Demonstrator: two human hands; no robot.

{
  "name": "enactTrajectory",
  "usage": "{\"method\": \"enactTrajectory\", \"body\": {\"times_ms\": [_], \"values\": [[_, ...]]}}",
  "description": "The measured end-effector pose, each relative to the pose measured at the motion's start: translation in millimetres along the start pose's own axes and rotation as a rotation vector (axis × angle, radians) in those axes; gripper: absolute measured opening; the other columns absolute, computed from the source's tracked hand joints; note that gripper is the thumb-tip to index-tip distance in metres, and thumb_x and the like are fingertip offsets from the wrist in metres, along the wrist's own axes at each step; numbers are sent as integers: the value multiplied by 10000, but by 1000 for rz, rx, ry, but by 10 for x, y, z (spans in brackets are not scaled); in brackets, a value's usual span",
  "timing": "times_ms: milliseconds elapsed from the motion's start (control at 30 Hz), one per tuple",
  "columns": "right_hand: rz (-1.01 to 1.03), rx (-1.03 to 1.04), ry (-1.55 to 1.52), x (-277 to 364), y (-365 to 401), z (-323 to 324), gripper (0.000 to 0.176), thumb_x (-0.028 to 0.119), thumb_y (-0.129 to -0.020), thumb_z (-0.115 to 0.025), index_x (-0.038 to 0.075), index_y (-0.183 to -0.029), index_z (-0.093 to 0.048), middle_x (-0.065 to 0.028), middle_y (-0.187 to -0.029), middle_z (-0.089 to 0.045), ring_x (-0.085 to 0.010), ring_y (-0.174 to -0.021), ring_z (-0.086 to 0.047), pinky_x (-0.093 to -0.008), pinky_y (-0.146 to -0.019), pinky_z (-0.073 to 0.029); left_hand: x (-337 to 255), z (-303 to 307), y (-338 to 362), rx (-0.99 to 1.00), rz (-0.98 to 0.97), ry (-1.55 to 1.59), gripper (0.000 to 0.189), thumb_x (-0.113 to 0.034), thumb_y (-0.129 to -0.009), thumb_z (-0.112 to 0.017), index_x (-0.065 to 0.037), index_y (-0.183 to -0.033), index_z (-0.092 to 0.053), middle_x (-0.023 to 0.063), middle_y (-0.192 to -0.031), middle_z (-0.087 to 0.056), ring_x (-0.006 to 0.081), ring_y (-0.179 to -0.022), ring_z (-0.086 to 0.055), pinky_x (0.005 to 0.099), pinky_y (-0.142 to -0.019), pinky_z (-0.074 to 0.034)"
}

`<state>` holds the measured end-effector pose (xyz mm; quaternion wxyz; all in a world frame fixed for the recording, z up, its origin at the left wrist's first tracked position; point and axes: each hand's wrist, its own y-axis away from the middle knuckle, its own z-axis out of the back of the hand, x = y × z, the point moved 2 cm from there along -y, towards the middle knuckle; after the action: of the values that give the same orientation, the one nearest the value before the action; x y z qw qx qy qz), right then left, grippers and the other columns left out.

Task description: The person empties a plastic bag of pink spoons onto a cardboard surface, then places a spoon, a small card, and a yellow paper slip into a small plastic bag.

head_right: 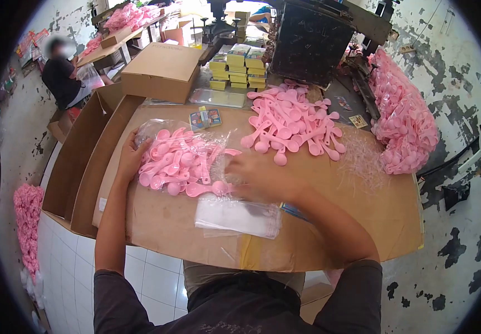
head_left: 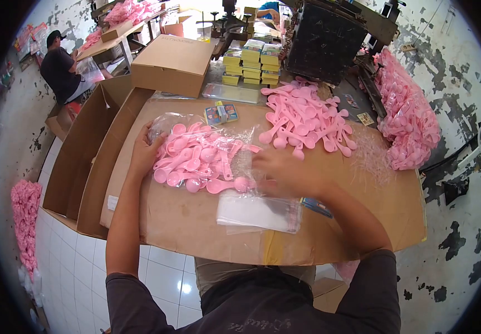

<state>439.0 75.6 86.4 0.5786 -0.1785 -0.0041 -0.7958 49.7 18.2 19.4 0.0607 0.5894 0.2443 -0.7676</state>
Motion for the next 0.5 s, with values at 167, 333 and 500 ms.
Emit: {"method": "enactTrajectory", "body": {"times_ms": [167, 333, 500], "values": [[123, -67, 87, 1, -101, -484, 248, 137, -819, -726, -54, -955, -646, -194, -1126, -576, -370, -1106, -583, -472, -974, -492, -14, -18, 12, 9, 16, 38, 544, -124, -955, -723, 43, -1425, -506, 140, -1273, -656, 180, -1137, -638, 306, -963, -515], [-57, 182, -119, 27, -172, -295, 194, 89, -816, -696, -85, -878, -636, -237, -1118, -566, -386, -1050, -607, -470, -895, -519, 66, 17, -23, 15, -8, 30, 562, -134, -955, -729, 50, -1431, -493, 148, -1290, -646, 184, -1137, -637, 303, -954, -518], [-163, 332, -42, 136, -224, -68, 193, 79, -827, -679, -92, -901, -633, -229, -1101, -584, -397, -1011, -630, -478, -862, -528, 71, 17, -13, 23, 3, 30, 577, -161, -955, -737, 52, -1431, -491, 151, -1297, -639, 183, -1131, -636, 307, -952, -520]]}}
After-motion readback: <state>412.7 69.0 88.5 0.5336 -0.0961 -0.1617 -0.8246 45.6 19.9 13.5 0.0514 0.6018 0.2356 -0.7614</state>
